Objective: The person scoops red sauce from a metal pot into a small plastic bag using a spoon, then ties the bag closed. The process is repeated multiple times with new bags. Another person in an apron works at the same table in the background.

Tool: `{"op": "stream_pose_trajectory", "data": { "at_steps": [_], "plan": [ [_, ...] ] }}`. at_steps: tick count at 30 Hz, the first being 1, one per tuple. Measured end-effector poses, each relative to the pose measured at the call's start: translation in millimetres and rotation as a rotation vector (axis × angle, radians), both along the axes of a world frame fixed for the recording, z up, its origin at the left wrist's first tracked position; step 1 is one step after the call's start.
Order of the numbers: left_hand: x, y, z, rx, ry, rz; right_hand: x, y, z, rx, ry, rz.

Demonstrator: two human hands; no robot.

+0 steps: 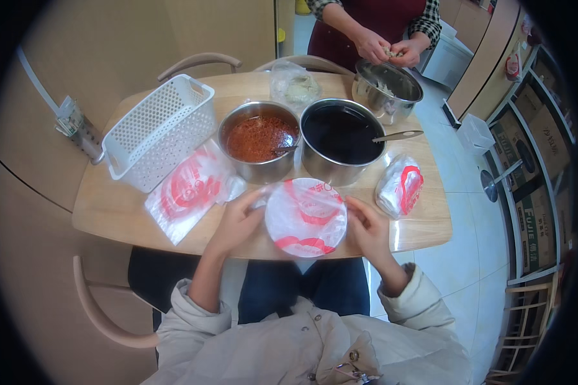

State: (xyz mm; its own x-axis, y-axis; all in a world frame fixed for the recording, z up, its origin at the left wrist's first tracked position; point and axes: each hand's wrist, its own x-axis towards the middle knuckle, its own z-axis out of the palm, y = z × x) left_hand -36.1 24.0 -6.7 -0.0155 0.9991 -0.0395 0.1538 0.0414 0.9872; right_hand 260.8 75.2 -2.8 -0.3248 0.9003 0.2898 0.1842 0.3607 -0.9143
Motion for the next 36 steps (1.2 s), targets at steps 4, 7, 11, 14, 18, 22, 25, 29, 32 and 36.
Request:
{"op": "stream_pose_trajectory", "data": {
  "at_steps": [4, 7, 11, 14, 18, 22, 25, 29, 32, 36],
  "plan": [
    [19, 12, 10, 0.214, 0.169, -0.127, -24, 36, -20, -0.227, 0.193, -0.063],
    [19, 3, 22, 0.237, 0.501, -0.089, -26, 46, -22, 0.121, -0.330, -0.040],
    [-33, -17, 31, 0.345, 0.534, 0.341, -9, 31, 0, 0.214, -0.239, -0.216],
    [-67, -18, 15, 0.382, 1.032, 0.432, -7, 11, 19, 0.317, -0.093, -0.324],
    [-90, -23, 5, 0.162, 0.275, 0.580, -12, -8, 42, 0.419, -0.012, -0.316],
    [-94, -47, 33, 0.247, -0.011, 0.610, -26, -23, 71, 0.569, 0.050, -0.187],
    [-80, -79, 63, 0.140, -0.416, 0.458, -46, -35, 100, 0.536, 0.134, 0.164],
    [-59, -101, 93, 0.326, -0.177, 0.055, -89, -39, 121, 0.318, 0.140, 0.452],
    [-47, -110, 100, 0.262, -0.222, -0.003, -102, -37, 123, -0.246, 0.085, 0.751],
    [-44, -107, 100, 0.347, -0.159, -0.105, -104, -39, 114, -0.456, 0.168, 0.876]
  ]
}}
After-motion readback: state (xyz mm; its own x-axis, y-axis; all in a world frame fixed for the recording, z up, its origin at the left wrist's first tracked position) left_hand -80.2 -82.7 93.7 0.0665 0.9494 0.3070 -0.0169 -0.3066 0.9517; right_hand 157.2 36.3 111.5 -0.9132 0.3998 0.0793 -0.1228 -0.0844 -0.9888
